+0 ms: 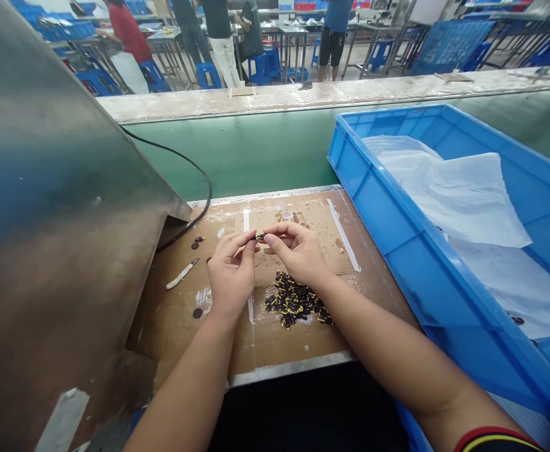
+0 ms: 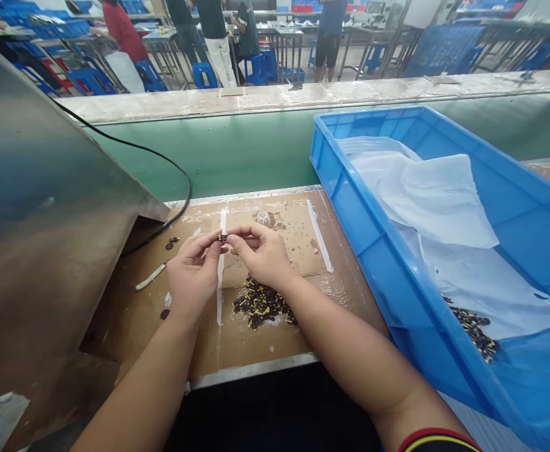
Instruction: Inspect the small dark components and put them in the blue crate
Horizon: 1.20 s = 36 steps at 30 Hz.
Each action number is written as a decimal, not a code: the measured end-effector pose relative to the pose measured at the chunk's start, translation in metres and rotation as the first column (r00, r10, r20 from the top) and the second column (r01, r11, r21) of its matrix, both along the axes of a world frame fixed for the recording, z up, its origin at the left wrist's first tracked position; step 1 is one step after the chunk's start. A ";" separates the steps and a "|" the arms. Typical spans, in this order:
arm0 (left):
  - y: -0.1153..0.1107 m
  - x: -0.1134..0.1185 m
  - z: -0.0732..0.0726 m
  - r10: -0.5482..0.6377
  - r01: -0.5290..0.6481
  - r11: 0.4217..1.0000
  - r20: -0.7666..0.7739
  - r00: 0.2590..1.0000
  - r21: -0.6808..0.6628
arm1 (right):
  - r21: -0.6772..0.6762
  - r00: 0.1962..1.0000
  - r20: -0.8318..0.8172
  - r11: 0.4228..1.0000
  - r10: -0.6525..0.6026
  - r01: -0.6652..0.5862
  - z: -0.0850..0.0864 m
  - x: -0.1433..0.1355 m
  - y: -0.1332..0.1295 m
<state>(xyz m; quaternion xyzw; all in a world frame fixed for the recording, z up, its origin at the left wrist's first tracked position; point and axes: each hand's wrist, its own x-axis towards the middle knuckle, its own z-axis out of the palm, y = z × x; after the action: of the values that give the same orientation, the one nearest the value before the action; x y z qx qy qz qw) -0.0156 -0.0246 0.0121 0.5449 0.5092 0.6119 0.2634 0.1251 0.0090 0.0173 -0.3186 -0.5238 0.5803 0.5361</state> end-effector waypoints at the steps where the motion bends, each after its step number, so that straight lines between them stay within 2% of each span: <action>1: 0.000 0.000 -0.001 -0.005 0.005 1.000 0.025 1.000 -0.004 | -0.031 1.000 -0.027 0.999 0.014 -0.015 0.001 0.000 0.000; 5: 0.003 -0.004 -0.001 0.001 -0.004 1.000 0.105 0.994 0.028 | -0.127 0.993 -0.104 0.989 0.060 -0.073 0.005 0.001 0.002; 9: 0.003 -0.011 0.003 0.008 -0.007 0.996 -0.016 1.000 0.091 | -0.184 0.984 -0.156 0.976 0.091 -0.119 0.003 0.002 0.005; 15: -0.001 -0.014 0.007 -0.098 0.102 0.993 -0.072 0.993 0.051 | -0.239 0.975 -0.203 0.961 0.086 -0.135 0.004 0.004 0.008; 17: 0.000 -0.013 0.004 -0.090 0.089 0.995 0.035 0.995 0.034 | -0.235 0.977 -0.189 0.962 0.096 -0.140 0.005 0.004 0.007; 19: 0.003 -0.012 0.001 -0.101 0.110 0.994 0.260 0.960 -0.021 | -0.208 0.978 -0.178 0.968 0.105 -0.141 0.006 0.004 0.005; 21: 0.007 -0.010 -0.001 -0.120 0.174 0.983 0.491 0.863 -0.065 | -0.182 0.979 -0.178 0.974 0.103 -0.136 0.006 0.005 0.004; 23: 0.009 -0.008 -0.001 -0.134 0.230 0.970 0.623 0.771 -0.076 | -0.168 0.976 -0.193 0.977 0.101 -0.134 0.007 0.005 0.004; 25: 0.009 -0.006 0.001 -0.143 0.253 0.965 0.663 0.734 -0.071 | -0.159 0.971 -0.213 0.976 0.111 -0.146 0.007 0.006 0.004; 29: 0.008 -0.004 0.005 -0.131 0.243 0.967 0.674 0.727 -0.074 | -0.130 0.977 -0.174 0.981 0.121 -0.144 0.009 0.007 0.003; 33: 0.007 -0.003 0.003 -0.085 0.182 0.979 0.633 0.770 -0.090 | -0.089 0.993 -0.084 0.992 0.077 -0.085 0.010 0.005 0.001; 36: 0.007 -0.002 0.000 -0.061 0.133 0.988 0.581 0.811 -0.081 | -0.086 0.994 -0.089 0.994 0.060 -0.067 0.009 0.005 0.000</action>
<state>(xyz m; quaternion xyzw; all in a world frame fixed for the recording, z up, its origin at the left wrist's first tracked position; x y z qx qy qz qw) -0.0171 -0.0180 0.0124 0.3428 0.4122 0.7026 0.4678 0.1297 0.0094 0.0262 -0.2998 -0.4836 0.6330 0.5249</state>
